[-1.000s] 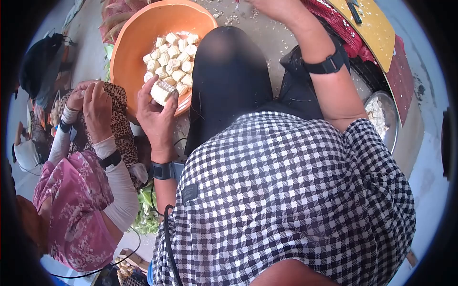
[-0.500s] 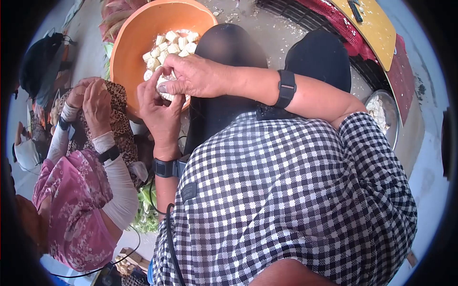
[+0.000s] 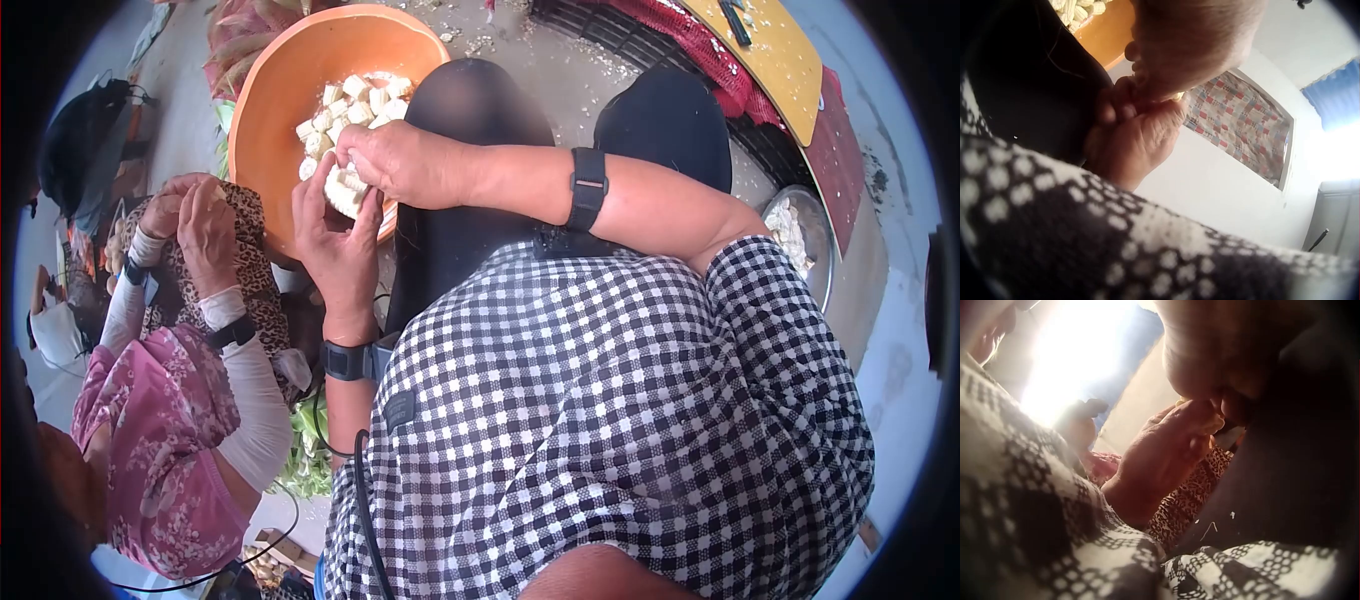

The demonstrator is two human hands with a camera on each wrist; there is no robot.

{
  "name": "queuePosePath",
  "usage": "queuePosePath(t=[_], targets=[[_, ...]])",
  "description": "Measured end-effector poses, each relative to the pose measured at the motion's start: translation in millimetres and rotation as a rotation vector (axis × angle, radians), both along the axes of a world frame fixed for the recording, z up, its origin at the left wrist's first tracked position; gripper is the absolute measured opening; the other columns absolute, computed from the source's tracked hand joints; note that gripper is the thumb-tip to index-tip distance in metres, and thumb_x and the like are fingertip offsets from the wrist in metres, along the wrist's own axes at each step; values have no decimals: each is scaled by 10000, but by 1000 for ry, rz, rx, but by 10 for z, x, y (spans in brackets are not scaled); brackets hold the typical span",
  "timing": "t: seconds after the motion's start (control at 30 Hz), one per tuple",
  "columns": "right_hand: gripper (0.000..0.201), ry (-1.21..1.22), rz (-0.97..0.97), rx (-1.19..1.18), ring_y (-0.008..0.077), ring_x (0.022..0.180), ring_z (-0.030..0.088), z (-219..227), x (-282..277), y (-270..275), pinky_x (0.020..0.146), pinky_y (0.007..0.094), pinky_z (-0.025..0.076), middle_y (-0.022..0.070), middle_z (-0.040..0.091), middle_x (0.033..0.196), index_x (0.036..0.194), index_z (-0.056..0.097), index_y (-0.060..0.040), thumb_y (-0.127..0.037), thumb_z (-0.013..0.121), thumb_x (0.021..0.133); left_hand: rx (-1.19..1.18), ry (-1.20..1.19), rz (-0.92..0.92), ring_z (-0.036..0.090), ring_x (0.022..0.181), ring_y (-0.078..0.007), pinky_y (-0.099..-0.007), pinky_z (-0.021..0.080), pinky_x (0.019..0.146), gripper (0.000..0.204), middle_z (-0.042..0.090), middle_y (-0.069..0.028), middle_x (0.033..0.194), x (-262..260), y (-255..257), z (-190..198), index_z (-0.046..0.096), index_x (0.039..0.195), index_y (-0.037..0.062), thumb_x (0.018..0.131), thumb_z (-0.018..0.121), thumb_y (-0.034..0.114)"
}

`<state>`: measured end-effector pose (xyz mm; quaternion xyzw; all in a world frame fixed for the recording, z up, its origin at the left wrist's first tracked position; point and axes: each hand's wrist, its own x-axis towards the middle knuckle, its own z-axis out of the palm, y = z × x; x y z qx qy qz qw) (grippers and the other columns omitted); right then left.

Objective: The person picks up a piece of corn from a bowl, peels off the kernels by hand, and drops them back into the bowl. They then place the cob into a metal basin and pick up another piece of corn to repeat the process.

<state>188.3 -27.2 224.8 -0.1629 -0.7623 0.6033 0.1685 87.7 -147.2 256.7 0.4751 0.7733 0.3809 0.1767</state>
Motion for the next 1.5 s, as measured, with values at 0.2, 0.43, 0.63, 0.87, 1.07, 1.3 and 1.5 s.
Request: queuePosePath(t=[0.2,0.43,0.63,0.87,1.07,1.3,1.5], targets=[[263,178,-66,-54,297,811,579,-142,-82,38,741,360,455,184,574,840,989,515,-30,-274,423,954,110,3,-3,481,739,-85,-206,397,604,521,503,-25,960,34,64,67,566,1213,56,723,741,59],[511,18,17,-151,198,829,573,-39,-68,85,744,326,458,116,590,845,973,533,-5,-507,447,924,112,-19,-48,537,912,-139,-247,444,762,530,528,-55,1049,57,123,102,541,1228,19,737,738,57],[448,110,23,-164,205,747,564,-137,-97,87,692,334,470,111,570,800,962,507,-1,-443,432,949,78,-3,-19,564,974,-159,-267,464,822,519,555,-73,1066,58,87,52,540,1215,6,737,736,55],[283,70,13,-105,217,673,547,-146,-100,40,630,340,471,126,556,732,941,481,-10,-291,443,950,5,100,-20,550,860,-123,-236,452,716,512,566,-42,1005,82,47,79,564,1195,28,717,746,60],[250,116,-17,-32,240,676,554,-182,-112,54,640,341,471,143,552,722,984,493,-11,-249,431,940,-59,67,2,546,866,-107,-214,440,696,505,568,-28,1019,100,36,108,564,1203,39,730,739,60],[284,180,-50,-208,163,650,542,-205,-82,78,585,295,459,71,539,708,1031,532,-37,-291,434,950,109,31,-73,550,964,-119,-230,464,771,510,546,-63,1119,93,78,41,543,1226,43,749,719,12],[258,151,22,-323,59,555,448,-142,-67,112,479,227,399,-6,495,700,1027,535,-73,-304,439,963,44,-88,-43,562,969,-121,-243,485,790,550,542,-70,1130,105,73,103,479,1269,14,766,700,-8]])
